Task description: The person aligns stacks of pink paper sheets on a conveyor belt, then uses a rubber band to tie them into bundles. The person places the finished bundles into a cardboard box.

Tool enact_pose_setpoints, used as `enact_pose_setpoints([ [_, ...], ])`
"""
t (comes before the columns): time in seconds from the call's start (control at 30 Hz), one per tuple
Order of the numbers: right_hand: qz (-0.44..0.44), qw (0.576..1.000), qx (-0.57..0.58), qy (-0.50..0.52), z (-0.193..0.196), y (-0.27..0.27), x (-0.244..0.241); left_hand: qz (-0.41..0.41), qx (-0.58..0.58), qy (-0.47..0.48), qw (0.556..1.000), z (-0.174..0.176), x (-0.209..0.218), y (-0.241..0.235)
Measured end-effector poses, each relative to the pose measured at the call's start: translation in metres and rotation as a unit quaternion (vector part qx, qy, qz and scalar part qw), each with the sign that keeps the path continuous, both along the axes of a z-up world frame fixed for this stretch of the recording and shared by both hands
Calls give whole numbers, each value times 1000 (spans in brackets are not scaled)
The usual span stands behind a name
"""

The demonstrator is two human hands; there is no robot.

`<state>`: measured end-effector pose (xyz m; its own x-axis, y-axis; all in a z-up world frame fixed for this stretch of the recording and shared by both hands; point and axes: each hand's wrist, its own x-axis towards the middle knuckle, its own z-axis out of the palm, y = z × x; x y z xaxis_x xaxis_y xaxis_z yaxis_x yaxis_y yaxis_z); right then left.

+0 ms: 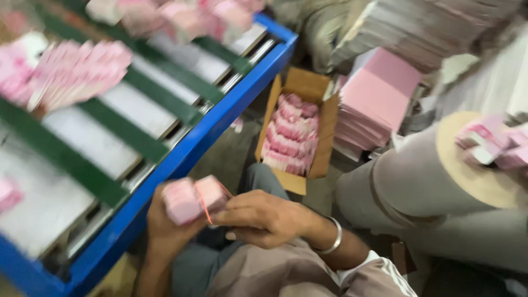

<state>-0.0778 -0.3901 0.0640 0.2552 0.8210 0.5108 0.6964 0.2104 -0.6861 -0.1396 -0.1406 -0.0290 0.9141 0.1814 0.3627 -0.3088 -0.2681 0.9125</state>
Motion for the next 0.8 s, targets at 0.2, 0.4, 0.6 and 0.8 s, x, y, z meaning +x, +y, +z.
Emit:
enact_pose_setpoints([
  [0.2,-63,992,-73,-79,5,9,-25,-18,-182,-20,983,7,-3,4],
  [0.4,-104,994,-28,9,-30,12,-26,-20,-267,-31,963,7,-10,-4],
  [0.6,-178,981,-7,73,-74,2,-22,-35,-387,9,921,-14,-9,-3],
  [0.8,-182,965,34,183,-108,0,-10,-62,-419,-14,906,-28,-14,1],
])
